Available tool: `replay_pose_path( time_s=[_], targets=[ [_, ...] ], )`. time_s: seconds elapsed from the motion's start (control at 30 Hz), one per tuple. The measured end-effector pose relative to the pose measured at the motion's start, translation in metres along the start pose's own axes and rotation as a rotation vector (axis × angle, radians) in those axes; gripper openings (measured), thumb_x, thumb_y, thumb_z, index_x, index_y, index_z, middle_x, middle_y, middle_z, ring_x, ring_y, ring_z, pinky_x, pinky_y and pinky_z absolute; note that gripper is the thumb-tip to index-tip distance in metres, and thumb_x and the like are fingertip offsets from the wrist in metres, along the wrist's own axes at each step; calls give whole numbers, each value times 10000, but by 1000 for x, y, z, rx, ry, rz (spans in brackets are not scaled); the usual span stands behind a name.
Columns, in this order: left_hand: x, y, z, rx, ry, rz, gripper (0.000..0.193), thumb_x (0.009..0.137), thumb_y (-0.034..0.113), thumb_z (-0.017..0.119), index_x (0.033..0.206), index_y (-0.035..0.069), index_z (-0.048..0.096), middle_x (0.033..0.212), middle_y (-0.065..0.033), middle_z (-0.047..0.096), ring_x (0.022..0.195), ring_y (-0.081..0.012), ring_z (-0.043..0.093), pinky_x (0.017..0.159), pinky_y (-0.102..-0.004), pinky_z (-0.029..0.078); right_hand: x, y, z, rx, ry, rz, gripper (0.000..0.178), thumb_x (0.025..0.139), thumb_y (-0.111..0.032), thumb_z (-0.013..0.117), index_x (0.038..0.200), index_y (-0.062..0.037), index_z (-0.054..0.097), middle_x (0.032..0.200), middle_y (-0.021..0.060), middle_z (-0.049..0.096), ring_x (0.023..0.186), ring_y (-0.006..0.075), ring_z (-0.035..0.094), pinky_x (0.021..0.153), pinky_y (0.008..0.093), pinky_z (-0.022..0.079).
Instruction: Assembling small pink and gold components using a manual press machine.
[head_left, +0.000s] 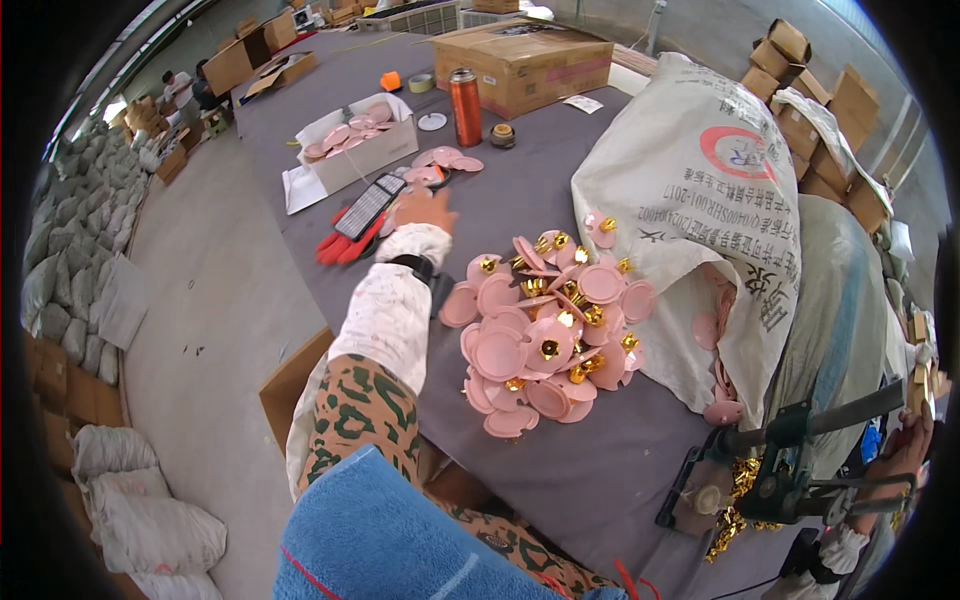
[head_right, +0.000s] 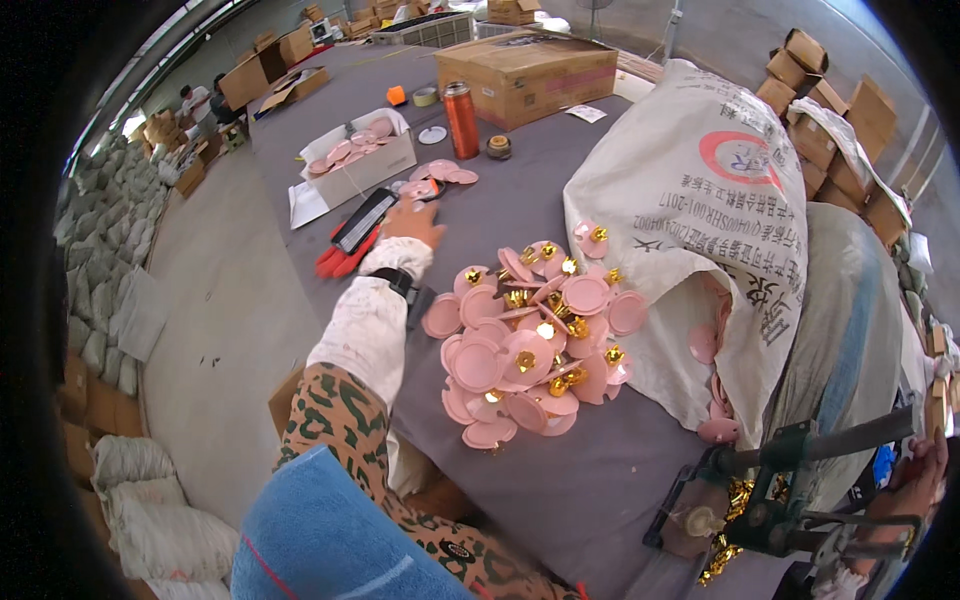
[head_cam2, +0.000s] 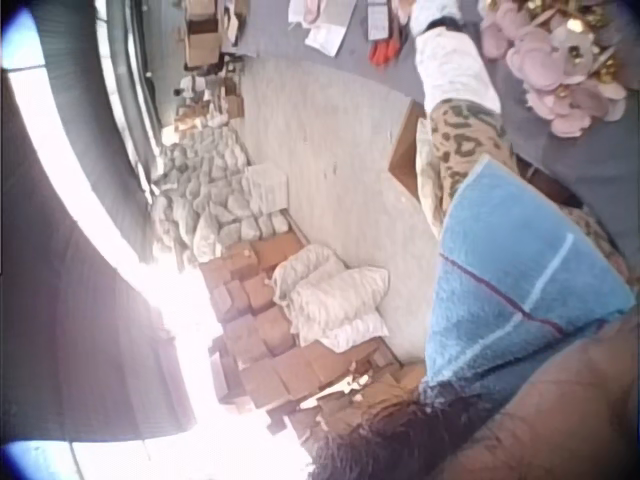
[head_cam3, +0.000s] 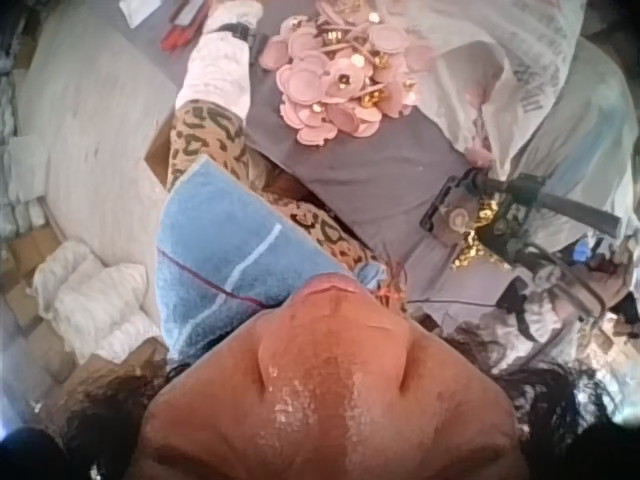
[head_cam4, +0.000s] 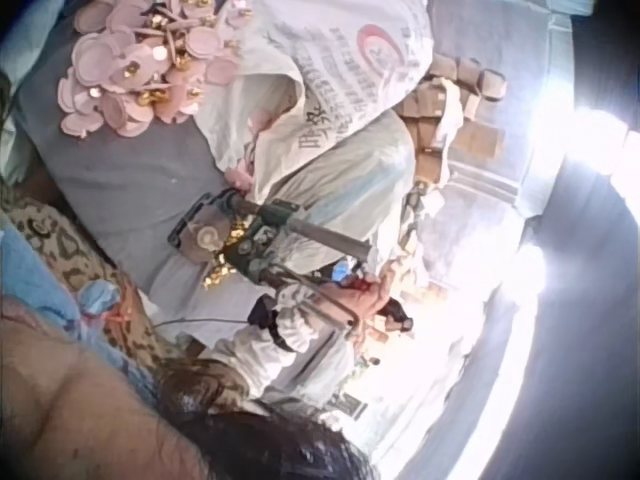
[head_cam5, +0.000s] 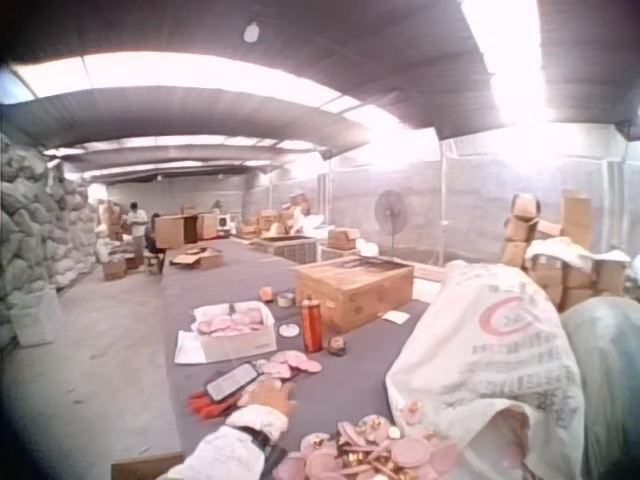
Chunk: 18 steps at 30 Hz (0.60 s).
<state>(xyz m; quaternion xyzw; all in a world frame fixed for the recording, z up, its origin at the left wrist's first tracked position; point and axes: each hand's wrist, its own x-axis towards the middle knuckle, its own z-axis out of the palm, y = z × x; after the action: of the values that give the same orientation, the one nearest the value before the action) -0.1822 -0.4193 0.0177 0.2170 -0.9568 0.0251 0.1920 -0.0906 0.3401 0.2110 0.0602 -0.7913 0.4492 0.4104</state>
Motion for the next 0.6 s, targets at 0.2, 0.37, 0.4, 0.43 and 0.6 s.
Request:
replay_pose_path(
  time_s=[0.2,0.37,0.4,0.43,0.6],
  targets=[
    [19,-81,63,-49,-13,-59,308,723,199,708,1009,104,647,1118,-186,568,958,-343,603,799,-411,501,-21,-27,35,71,196,105,291,968,-123,396,1195,-58,566,866,-31,533,741,-3,466,561,127,305],
    [15,26,-16,-584,-233,46,260,725,91,690,980,92,643,925,-167,640,854,-287,627,730,-366,498,-17,-31,14,-180,51,-47,314,991,-154,388,1249,-73,548,876,-27,511,545,16,313,482,148,232],
    [13,45,-29,-809,-464,155,255,729,108,696,977,81,641,924,-153,647,833,-271,628,721,-354,494,-18,-29,12,-237,45,-83,318,996,-162,382,1260,-72,535,885,-24,511,562,15,344,481,148,232],
    [14,61,-33,-1028,-703,257,255,732,125,701,973,70,639,924,-139,655,811,-254,629,712,-343,490,-19,-29,13,-293,37,-122,322,1001,-170,375,1271,-71,522,894,-21,510,578,14,375,481,149,232],
    [49,150,-10,-852,-683,537,339,774,255,686,1056,74,635,1004,-117,645,978,-236,597,823,-338,469,-14,-32,15,-137,169,97,307,985,-238,430,1207,-56,541,877,-3,496,785,34,505,492,148,270]
  ],
)
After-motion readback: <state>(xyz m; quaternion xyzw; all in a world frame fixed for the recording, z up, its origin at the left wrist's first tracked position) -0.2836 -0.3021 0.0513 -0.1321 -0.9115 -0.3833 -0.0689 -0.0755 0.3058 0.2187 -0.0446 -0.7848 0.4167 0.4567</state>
